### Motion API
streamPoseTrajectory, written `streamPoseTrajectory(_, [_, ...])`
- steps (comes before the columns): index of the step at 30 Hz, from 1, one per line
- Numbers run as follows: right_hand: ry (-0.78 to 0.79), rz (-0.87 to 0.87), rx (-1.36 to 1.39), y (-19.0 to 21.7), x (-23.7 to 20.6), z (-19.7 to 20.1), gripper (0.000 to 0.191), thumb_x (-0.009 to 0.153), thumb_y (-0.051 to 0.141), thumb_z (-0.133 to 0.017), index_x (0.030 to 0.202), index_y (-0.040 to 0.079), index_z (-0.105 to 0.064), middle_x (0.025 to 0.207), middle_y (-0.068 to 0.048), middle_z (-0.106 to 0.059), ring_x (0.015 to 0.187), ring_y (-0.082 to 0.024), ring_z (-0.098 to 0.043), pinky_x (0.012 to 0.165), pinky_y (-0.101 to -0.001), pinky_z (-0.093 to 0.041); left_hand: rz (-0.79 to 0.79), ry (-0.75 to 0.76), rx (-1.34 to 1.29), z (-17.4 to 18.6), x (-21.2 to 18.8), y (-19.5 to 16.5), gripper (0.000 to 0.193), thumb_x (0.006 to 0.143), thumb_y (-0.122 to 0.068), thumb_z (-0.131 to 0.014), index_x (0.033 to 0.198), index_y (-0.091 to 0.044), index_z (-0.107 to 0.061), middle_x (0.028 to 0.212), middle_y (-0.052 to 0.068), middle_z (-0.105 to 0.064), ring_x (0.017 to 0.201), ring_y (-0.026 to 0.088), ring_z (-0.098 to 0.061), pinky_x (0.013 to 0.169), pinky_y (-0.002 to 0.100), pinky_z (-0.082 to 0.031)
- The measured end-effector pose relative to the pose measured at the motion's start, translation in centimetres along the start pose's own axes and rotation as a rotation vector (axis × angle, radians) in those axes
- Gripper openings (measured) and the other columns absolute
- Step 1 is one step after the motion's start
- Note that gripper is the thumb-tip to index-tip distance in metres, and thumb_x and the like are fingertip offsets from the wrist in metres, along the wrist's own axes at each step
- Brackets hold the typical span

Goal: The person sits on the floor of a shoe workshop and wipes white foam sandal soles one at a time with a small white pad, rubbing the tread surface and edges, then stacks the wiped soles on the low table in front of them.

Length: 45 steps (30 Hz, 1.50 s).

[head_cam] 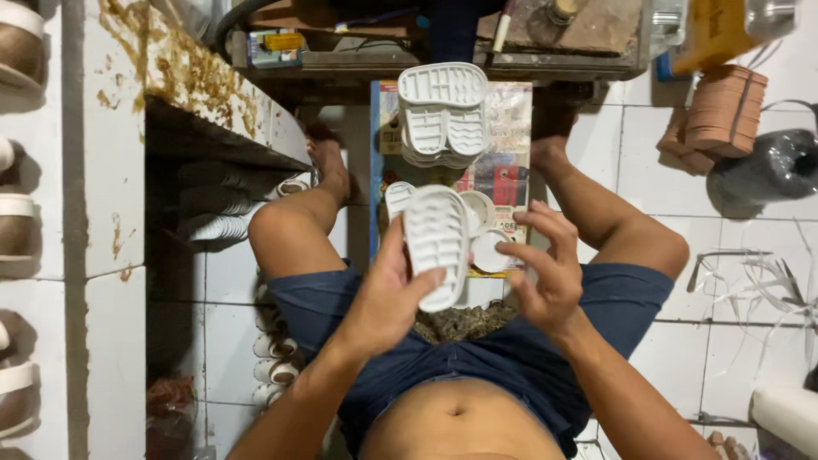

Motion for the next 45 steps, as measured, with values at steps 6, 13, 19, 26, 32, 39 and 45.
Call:
streamPoseTrajectory(6, [-0.146,0.238,-0.062,5.6,3.0,0.6,0.071,0.106,0.065,-0.044,0.116,0.003,-0.077,0.146,-0.028,-0.05,0.145,-0.041,-0.037,0.123,-0.0492,-0.028,0.08,0.117,-0.034,-2.6,-2.0,-1.7,0.067,0.095,0.009,-0.056,0.157,0.0,-0.031,0.14,0.011,-0.057,0.129,0.016,-0.056,0.111,0.032,-0.046])
streamPoseTrajectory(13, [-0.055,0.189,-0.058,6.1,2.6,1.2,0.07,0.108,0.066,-0.037,0.133,0.007,-0.063,0.155,-0.025,-0.041,0.151,-0.041,-0.033,0.128,-0.0555,-0.018,0.007,0.104,0.09,-5.1,-1.5,-2.7,0.067,0.097,0.007,-0.057,0.158,0.0,-0.03,0.138,0.013,-0.058,0.126,0.016,-0.057,0.108,0.03,-0.047])
streamPoseTrajectory(19, [0.096,0.075,-0.032,9.0,-0.5,-1.3,0.06,0.107,0.055,-0.045,0.145,0.008,-0.048,0.157,-0.02,-0.043,0.153,-0.04,-0.031,0.13,-0.0571,-0.01,-0.29,-0.105,0.425,-5.0,-0.8,-4.8,0.058,0.103,0.004,-0.057,0.157,-0.003,-0.037,0.137,0.015,-0.064,0.124,0.019,-0.065,0.106,0.031,-0.054])
streamPoseTrajectory(26, [0.317,-0.854,0.897,1.1,-3.8,-4.3,0.058,0.102,0.046,-0.051,0.138,0.004,-0.07,0.143,-0.033,-0.063,0.131,-0.039,-0.058,0.118,-0.0433,-0.04,-0.261,-0.13,0.575,-1.7,1.0,-4.7,0.057,0.085,0.007,-0.069,0.139,-0.007,-0.059,0.116,0.011,-0.072,0.103,0.018,-0.068,0.088,0.026,-0.057])
streamPoseTrajectory(32, [0.464,-0.128,-0.472,-9.3,-0.1,-9.0,0.065,0.092,0.063,-0.061,0.129,0.012,-0.073,0.162,-0.033,-0.02,0.15,-0.048,-0.012,0.117,-0.0643,-0.01,-0.198,-0.273,-0.283,5.3,0.6,-3.2,0.035,0.094,0.007,-0.073,0.127,0.004,-0.063,0.116,0.014,-0.07,0.103,0.021,-0.069,0.097,0.035,-0.059])
streamPoseTrajectory(39, [0.57,-0.232,-0.673,-11.2,-1.7,-9.7,0.054,0.094,0.059,-0.066,0.101,0.007,-0.079,0.161,-0.026,-0.032,0.155,-0.042,-0.015,0.123,-0.0654,-0.008,0.086,-0.325,-0.288,4.1,-1.0,-0.6,0.041,0.103,-0.019,-0.045,0.14,-0.006,-0.034,0.112,0.022,-0.068,0.087,0.031,-0.074,0.071,0.044,-0.062])
streamPoseTrajectory(45, [0.351,-0.046,-0.387,-6.3,-0.9,-4.4,0.033,0.091,0.038,-0.077,0.087,0.005,-0.079,0.137,-0.019,-0.061,0.141,-0.037,-0.047,0.124,-0.0602,-0.028,0.044,-0.13,-0.139,2.7,-0.9,0.4,0.051,0.099,0.0,-0.052,0.146,0.0,-0.031,0.123,0.021,-0.068,0.105,0.027,-0.075,0.092,0.04,-0.062])
Point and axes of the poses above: each hand's wrist, its own x-axis towards the middle knuckle, its own z-axis out of the back of the hand, y = z × x, the point moved 2 cm from there along x, towards the middle knuckle
